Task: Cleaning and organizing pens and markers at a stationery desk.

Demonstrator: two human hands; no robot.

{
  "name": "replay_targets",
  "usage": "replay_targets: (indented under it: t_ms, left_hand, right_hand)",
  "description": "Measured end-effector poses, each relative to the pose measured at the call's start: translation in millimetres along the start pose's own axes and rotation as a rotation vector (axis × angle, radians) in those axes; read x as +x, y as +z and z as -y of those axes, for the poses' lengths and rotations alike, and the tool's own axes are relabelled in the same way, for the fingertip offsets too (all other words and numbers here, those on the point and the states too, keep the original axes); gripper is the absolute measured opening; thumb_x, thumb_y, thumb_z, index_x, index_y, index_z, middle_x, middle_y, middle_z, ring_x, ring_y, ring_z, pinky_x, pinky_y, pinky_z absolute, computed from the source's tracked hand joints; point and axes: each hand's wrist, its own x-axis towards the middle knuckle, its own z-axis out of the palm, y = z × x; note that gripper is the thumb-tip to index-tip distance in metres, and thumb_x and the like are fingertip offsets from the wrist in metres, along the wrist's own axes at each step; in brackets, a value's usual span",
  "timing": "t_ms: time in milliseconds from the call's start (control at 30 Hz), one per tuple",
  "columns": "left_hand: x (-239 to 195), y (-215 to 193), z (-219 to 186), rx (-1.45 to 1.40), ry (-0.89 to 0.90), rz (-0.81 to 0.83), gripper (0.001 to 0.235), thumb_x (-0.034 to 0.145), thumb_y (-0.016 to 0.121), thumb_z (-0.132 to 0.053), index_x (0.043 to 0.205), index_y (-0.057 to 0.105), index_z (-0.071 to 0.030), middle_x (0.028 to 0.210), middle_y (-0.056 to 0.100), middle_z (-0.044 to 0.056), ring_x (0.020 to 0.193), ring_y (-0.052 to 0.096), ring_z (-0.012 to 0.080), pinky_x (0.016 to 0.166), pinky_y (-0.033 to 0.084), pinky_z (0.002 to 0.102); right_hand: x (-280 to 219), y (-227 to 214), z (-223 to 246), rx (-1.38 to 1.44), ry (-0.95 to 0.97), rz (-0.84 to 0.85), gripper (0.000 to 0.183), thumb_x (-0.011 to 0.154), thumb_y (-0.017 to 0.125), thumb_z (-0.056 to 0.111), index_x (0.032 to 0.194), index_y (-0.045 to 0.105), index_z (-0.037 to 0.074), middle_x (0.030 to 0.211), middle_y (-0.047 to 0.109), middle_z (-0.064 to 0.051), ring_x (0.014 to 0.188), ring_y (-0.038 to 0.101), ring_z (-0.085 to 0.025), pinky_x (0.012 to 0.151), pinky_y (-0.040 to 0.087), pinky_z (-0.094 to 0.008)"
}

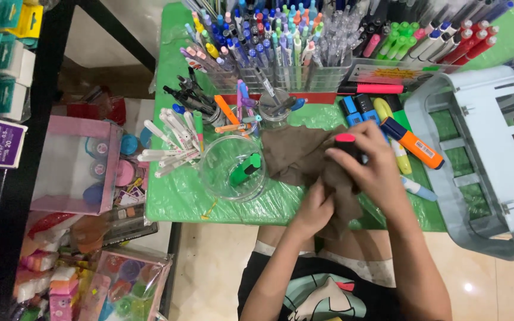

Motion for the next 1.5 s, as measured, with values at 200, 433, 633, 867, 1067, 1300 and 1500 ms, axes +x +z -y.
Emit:
replay_targets:
  t_ms: [200,433,633,867,1067,1300,1500]
  left_hand:
    - [-7.8,-0.5,39.3,-0.065,0.016,-0.090,0.048,0.095,0.048,0.003,0.143,0.049,0.001,0.130,0.066,0.016,0.123,0.064,0.0266,0.108,0.048,0.037]
    - [-4.2,-9.2,45.6,-0.903,-0.237,-0.466,0.037,0.103,0.050,-0.014,0.139,0.050,-0.007,0.133,0.061,0.006,0.121,0.059,0.0215,0.105,0.049,0.037]
    - [0.3,-21.7,-2.9,-1.023,-0.115,-0.244,0.039,0.113,0.043,-0.030,0.146,0.045,-0.010,0.141,0.051,0.004,0.132,0.051,0.0176,0.111,0.044,0.036]
    - [-13.4,-20.0,24.4,-1.275,-0.090,-0.161,0.046,0.114,0.038,-0.035,0.156,0.033,-0.014,0.151,0.043,0.003,0.138,0.046,0.0150,0.116,0.041,0.035]
    - [-18.9,-17.5,54.9,-1.126,-0.159,-0.214,0.054,0.108,0.048,-0.033,0.156,0.037,-0.011,0.153,0.047,0.005,0.139,0.049,0.0195,0.116,0.041,0.038]
    - [-20.7,-14.0,89.9,-1.006,-0.312,-0.361,0.060,0.103,0.056,-0.033,0.154,0.042,-0.006,0.148,0.053,0.010,0.132,0.053,0.0256,0.109,0.046,0.045]
    - [-10.5,-13.0,76.5,-0.917,-0.577,-0.411,0.058,0.101,0.055,-0.033,0.153,0.042,-0.011,0.145,0.056,0.008,0.129,0.056,0.0249,0.106,0.048,0.042]
  right_hand:
    - [14.2,4.7,44.5,0.335,0.127,-0.270,0.018,0.106,0.061,0.006,0.122,0.064,-0.002,0.110,0.058,-0.003,0.095,0.059,-0.012,0.082,0.047,-0.025]
    - [21.9,27.9,96.0,0.570,-0.150,-0.336,0.027,0.110,0.061,0.016,0.134,0.052,0.006,0.117,0.065,-0.003,0.101,0.069,-0.013,0.092,0.059,-0.028]
    - [29.9,51.2,110.7,0.158,-0.259,0.014,0.047,0.090,0.079,0.008,0.133,0.062,0.004,0.112,0.070,-0.010,0.103,0.069,-0.022,0.092,0.056,-0.033]
    - [32.6,54.5,113.3,-0.174,-0.450,0.080,0.035,0.087,0.077,0.015,0.121,0.073,0.011,0.113,0.070,-0.007,0.105,0.064,-0.029,0.092,0.051,-0.041]
    - [20.9,30.9,67.7,-0.189,-0.236,-0.095,0.023,0.098,0.069,0.006,0.121,0.070,0.007,0.119,0.070,-0.010,0.111,0.065,-0.029,0.097,0.051,-0.040]
    - [-1.5,-18.5,-40.3,-0.846,0.053,-0.211,0.031,0.103,0.074,0.018,0.132,0.068,0.008,0.122,0.064,-0.013,0.112,0.057,-0.034,0.095,0.046,-0.046]
    - [-13.4,-15.7,-24.0,-0.896,0.014,-0.196,0.045,0.088,0.083,0.037,0.123,0.072,0.012,0.133,0.059,-0.014,0.118,0.053,-0.036,0.101,0.041,-0.050]
